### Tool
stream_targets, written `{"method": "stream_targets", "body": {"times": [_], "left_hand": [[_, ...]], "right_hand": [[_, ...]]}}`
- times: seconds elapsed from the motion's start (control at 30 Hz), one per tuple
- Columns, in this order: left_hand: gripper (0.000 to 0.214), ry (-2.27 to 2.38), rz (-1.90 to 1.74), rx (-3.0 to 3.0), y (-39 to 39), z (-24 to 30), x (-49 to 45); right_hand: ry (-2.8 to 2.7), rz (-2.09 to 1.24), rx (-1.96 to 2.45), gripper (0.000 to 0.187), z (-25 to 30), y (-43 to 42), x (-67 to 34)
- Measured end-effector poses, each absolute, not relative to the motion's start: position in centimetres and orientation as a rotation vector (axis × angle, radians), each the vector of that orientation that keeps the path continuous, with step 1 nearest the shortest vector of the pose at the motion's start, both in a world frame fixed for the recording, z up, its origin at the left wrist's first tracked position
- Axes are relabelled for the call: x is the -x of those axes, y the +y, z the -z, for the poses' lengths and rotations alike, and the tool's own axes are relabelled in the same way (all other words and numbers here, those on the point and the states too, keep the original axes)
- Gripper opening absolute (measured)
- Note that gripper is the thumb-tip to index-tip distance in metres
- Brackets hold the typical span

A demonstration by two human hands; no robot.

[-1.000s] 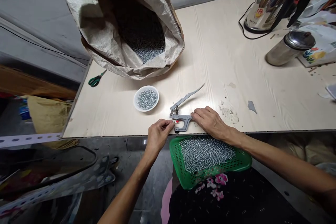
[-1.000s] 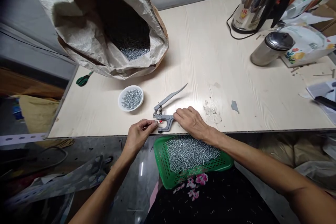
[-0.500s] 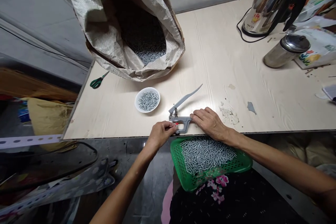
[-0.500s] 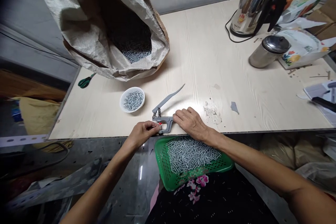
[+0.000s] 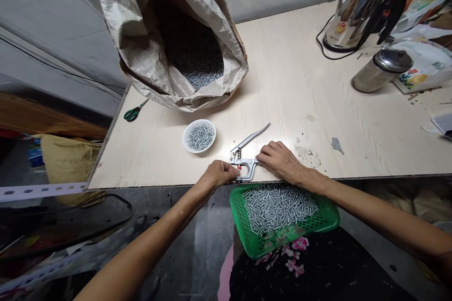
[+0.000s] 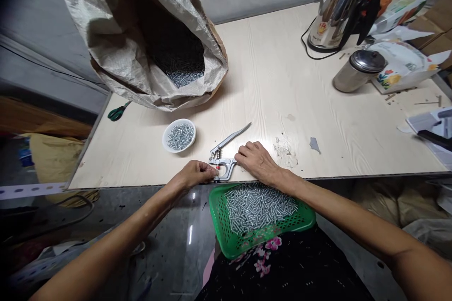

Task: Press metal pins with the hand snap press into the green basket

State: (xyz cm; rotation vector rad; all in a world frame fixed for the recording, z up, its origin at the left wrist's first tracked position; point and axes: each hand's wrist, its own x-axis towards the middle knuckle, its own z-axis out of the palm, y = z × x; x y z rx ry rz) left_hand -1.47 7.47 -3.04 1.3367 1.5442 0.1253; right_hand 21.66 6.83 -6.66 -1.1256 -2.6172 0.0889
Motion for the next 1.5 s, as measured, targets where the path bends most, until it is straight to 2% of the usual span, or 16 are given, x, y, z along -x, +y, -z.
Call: {"method": "stream_targets", "body": {"times": [0.33, 0.37, 0.5, 0.6, 0.9, 1.17, 1.33, 1.4, 1.5], "left_hand": [[0.031, 1.441, -0.020, -1.185, 8.1, 2.6, 1.5], [0.031, 1.445, -0.015, -1.176, 8.1, 2.5, 1.4], [0.029, 1.473, -0.001, -1.151, 8.1, 2.0, 1.0], [0.028, 1.474, -0.006, -1.158, 8.1, 1.8, 0.9], [0.030, 1.511, 0.004, -1.203, 7.8, 2.8, 1.4], [0.030, 1.567, 0.024, -1.341, 7.0, 2.7, 1.7], [0.022, 1.738, -0.136, -2.037, 5.6, 1.6, -0.8], [0.035, 1.631, -0.219, -2.336, 5.7, 1.5, -2.6], [0.055, 1.382, -0.070, -2.511, 6.9, 1.5, -4.8]], "right_hand": [[-2.704, -0.316, 1.106, 0.018, 5.5, 7.9, -22.3], [-2.694, -0.334, 1.098, 0.025, 5.3, 8.1, -22.5], [-2.682, -0.324, 1.130, 0.083, 4.9, 9.4, -23.5], [-2.765, -0.313, 1.149, 0.097, 4.8, 10.6, -23.7], [-2.776, -0.329, 1.243, 0.091, 3.5, 11.0, -22.9], [-2.731, -0.406, 1.232, 0.048, 2.9, 9.8, -22.7], [-2.664, -0.443, 1.212, 0.036, 3.3, 9.0, -22.5], [-2.659, -0.441, 1.236, 0.036, 3.3, 8.8, -22.4], [-2.638, -0.472, 1.248, 0.036, 3.1, 8.5, -22.6]]}}
